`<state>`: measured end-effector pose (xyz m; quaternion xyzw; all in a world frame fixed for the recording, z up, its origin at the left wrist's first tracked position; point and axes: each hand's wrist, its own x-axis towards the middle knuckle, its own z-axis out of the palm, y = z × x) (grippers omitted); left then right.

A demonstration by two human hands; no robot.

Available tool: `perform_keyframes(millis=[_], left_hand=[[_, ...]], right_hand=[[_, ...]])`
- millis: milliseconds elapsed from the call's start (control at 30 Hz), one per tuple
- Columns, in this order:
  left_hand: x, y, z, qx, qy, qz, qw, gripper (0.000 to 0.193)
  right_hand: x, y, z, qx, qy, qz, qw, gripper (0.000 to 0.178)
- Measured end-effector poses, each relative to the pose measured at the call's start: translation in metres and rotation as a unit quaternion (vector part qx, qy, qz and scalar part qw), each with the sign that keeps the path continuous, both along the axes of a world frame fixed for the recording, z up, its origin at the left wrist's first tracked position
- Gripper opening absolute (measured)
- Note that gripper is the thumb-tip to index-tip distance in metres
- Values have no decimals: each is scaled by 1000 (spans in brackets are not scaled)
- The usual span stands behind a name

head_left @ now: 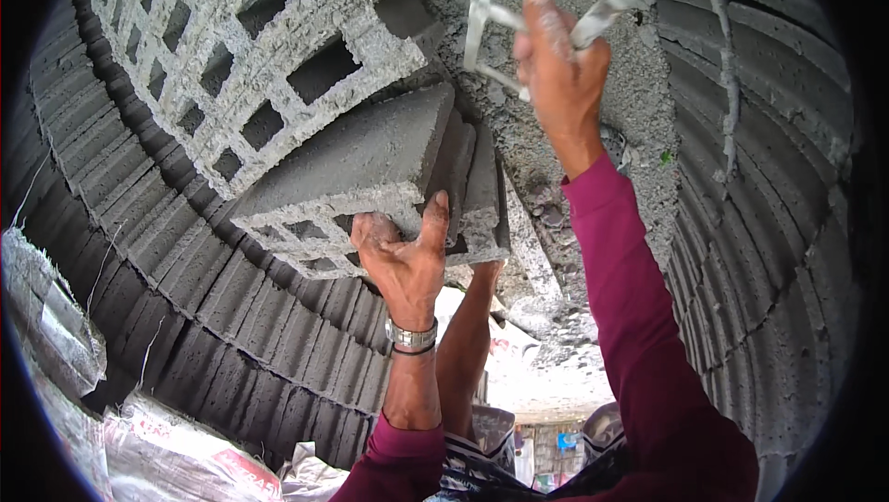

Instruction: The person stacks concrete blocks outdoors, picking them up from a pile and placing them onto a structured stack, and occasionally handles a metal frame tool.

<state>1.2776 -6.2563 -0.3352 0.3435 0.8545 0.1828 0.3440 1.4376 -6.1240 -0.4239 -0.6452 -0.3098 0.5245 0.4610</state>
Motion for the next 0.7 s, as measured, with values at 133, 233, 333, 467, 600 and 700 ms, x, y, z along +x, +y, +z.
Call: perform_keyframes(millis=[133,233,333,467,600,700], left_hand=[[2,2,-10,3,38,-53,998,41],[11,4,-12,-5,51,-82,995,43],[5,-2,-13,12,71,-85,994,46],[7,5,-17,-4,84,-112,990,46],[18,27,-29,3,167,-192,967,43],[17,32,-18,54,136,-133,980,41]], right_hand=[[-11,-2,-26,-27,-1,13,1000,47],[-9,-34,-92,-89,-129,73,985,50],[-4,-41,-86,-117,-85,39,989,48],[31,-27,-45,-107,-80,-11,991,40],[36,-9,5,-152,-61,-18,986,38],[41,-5,64,-159,-95,1,983,38]])
